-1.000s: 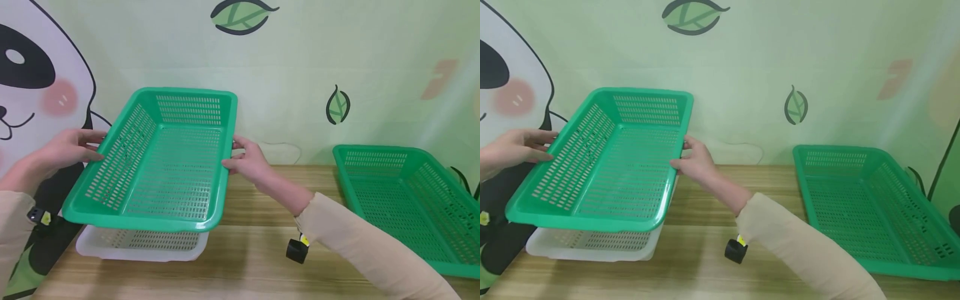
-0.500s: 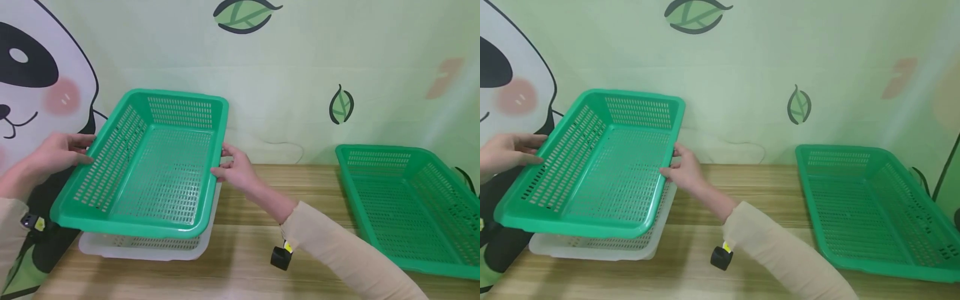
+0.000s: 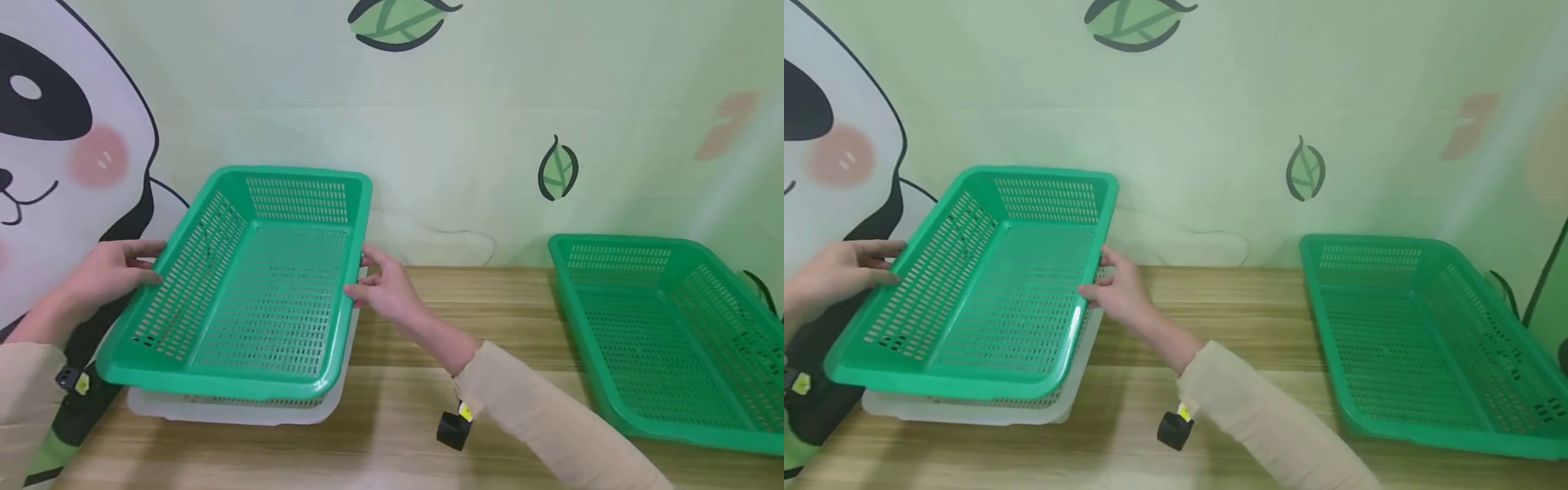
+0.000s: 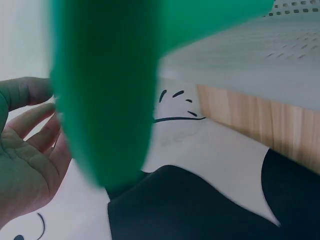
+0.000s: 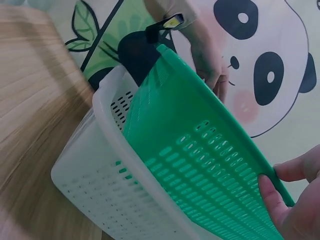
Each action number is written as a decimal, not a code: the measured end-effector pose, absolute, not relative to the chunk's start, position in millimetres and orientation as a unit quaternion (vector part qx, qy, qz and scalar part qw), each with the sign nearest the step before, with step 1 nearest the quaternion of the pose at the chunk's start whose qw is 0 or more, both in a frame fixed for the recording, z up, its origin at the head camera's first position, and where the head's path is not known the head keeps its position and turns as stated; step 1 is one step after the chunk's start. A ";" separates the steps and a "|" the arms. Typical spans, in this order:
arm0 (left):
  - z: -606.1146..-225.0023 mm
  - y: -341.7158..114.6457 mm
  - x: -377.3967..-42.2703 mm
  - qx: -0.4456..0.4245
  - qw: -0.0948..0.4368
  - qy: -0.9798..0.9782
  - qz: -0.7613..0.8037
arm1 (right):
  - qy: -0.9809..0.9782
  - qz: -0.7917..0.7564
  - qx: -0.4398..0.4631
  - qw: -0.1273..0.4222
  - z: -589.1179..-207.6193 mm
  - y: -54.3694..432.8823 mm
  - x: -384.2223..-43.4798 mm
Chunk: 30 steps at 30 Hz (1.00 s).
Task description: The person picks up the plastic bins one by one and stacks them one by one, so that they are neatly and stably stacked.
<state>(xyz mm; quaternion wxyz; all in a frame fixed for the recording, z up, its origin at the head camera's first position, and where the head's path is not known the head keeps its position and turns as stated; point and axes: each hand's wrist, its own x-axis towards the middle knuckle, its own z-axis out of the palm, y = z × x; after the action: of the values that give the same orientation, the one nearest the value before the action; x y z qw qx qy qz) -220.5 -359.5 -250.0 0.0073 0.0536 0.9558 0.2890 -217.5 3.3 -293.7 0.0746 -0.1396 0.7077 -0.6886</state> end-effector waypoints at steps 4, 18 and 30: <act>-262.6 -363.2 -227.4 0.032 -0.002 0.954 0.300 | 0.699 -0.697 -0.145 0.077 -299.9 1.0 -218.2; -338.8 -422.5 -283.9 -0.005 -0.018 0.959 0.284 | 0.695 -0.701 -0.137 0.082 -317.5 -3.2 -219.7; -361.6 -442.2 -301.1 -0.006 -0.005 0.964 0.265 | 0.708 -0.688 -0.130 0.092 -320.0 -2.5 -220.2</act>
<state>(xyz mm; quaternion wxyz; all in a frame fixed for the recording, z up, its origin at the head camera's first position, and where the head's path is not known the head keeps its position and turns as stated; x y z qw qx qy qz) -301.1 -442.2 -361.6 -0.0049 -0.0063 0.9642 0.2651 -220.2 -2.5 -320.0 0.0919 -0.1302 0.7077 -0.6883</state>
